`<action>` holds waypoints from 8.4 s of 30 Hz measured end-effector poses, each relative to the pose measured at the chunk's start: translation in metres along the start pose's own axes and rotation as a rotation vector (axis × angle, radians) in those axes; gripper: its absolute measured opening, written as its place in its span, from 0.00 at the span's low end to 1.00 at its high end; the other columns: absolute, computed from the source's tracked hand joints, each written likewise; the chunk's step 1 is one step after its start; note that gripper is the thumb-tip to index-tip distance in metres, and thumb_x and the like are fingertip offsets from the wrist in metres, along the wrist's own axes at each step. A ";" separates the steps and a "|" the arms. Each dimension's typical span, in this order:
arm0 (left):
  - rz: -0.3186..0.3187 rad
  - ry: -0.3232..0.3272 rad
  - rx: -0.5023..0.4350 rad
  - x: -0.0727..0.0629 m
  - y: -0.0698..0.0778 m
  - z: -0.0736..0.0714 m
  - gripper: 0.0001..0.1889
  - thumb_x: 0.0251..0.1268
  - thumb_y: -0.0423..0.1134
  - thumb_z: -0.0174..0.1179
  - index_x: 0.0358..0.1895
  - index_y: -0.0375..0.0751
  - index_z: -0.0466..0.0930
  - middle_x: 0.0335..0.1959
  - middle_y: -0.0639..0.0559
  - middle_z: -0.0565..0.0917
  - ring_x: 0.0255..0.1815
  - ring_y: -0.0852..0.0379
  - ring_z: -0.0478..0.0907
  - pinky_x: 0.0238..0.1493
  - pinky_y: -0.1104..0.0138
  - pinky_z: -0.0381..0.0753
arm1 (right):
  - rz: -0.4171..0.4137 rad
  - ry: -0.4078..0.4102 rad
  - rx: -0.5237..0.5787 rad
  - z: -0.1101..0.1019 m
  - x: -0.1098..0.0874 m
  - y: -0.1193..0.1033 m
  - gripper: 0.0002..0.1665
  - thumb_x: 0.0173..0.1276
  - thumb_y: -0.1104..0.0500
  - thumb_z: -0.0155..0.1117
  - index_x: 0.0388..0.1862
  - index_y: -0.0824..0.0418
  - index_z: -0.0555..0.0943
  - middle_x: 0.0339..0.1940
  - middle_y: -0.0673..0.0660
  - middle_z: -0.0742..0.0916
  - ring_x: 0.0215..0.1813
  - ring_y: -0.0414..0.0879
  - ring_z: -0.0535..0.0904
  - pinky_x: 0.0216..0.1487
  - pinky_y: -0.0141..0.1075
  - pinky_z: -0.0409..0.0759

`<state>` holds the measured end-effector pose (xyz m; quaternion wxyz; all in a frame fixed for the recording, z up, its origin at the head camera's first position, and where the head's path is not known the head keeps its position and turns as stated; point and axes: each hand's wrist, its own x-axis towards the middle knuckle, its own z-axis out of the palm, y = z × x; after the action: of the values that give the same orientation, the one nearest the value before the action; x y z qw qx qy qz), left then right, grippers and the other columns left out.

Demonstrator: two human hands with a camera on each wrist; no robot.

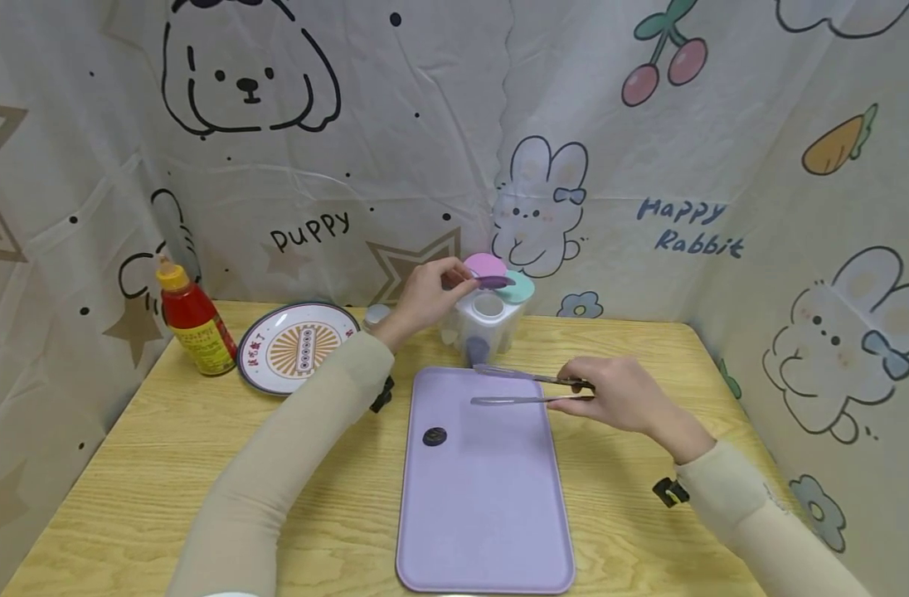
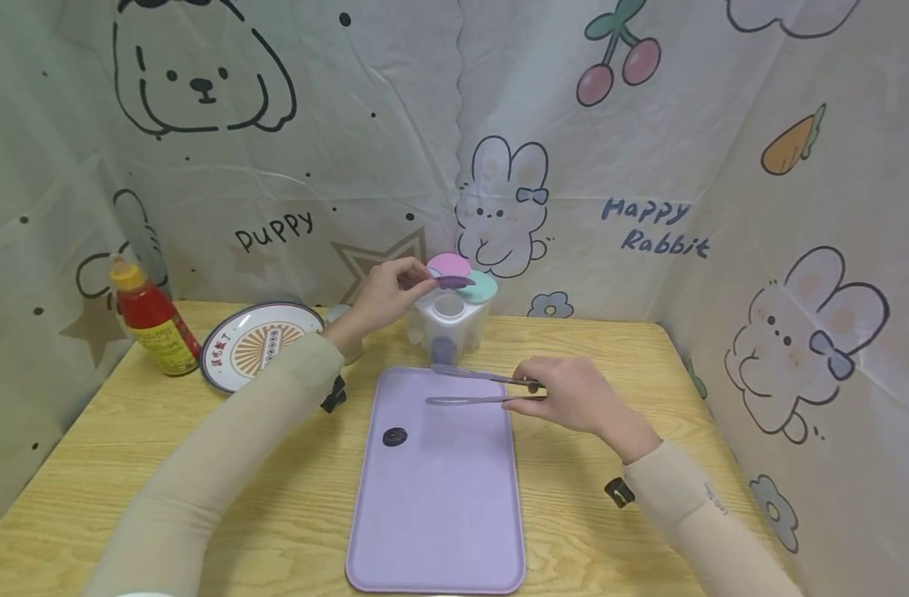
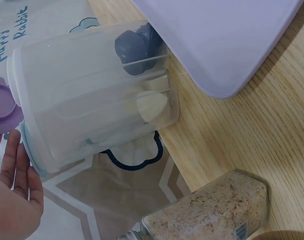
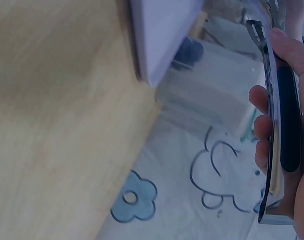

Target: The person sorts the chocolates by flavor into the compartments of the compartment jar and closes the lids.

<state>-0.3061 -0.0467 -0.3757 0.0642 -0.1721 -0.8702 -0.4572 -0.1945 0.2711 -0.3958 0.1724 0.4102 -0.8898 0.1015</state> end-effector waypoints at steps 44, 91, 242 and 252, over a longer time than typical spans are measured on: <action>-0.008 -0.010 -0.003 -0.002 0.000 -0.001 0.10 0.76 0.47 0.65 0.48 0.45 0.84 0.47 0.47 0.90 0.49 0.51 0.82 0.51 0.61 0.80 | -0.002 -0.178 0.141 0.047 0.010 -0.030 0.11 0.67 0.46 0.77 0.31 0.46 0.84 0.24 0.37 0.83 0.24 0.25 0.64 0.25 0.22 0.63; 0.012 0.003 0.001 -0.001 0.001 -0.002 0.09 0.76 0.45 0.66 0.48 0.44 0.85 0.48 0.47 0.90 0.50 0.51 0.83 0.53 0.60 0.81 | 0.131 0.081 -0.074 -0.031 0.059 0.049 0.15 0.62 0.48 0.81 0.38 0.56 0.88 0.30 0.53 0.93 0.22 0.41 0.78 0.25 0.37 0.74; 0.339 -0.017 0.306 -0.027 -0.010 0.005 0.11 0.72 0.48 0.69 0.45 0.45 0.90 0.48 0.50 0.89 0.54 0.48 0.77 0.58 0.55 0.78 | 0.268 0.060 0.249 0.028 0.121 0.001 0.10 0.70 0.52 0.76 0.42 0.58 0.92 0.37 0.57 0.85 0.39 0.49 0.75 0.40 0.38 0.72; 0.344 -0.029 0.296 -0.027 -0.012 0.006 0.11 0.72 0.48 0.69 0.46 0.45 0.90 0.48 0.49 0.88 0.54 0.47 0.77 0.57 0.55 0.78 | 0.298 0.018 0.206 0.028 0.119 -0.001 0.12 0.70 0.50 0.76 0.41 0.57 0.92 0.38 0.56 0.84 0.44 0.52 0.76 0.43 0.39 0.72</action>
<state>-0.2844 -0.0540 -0.3956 0.1533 -0.3129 -0.8865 -0.3045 -0.2719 0.1783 -0.3749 0.1207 0.2886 -0.9239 0.2203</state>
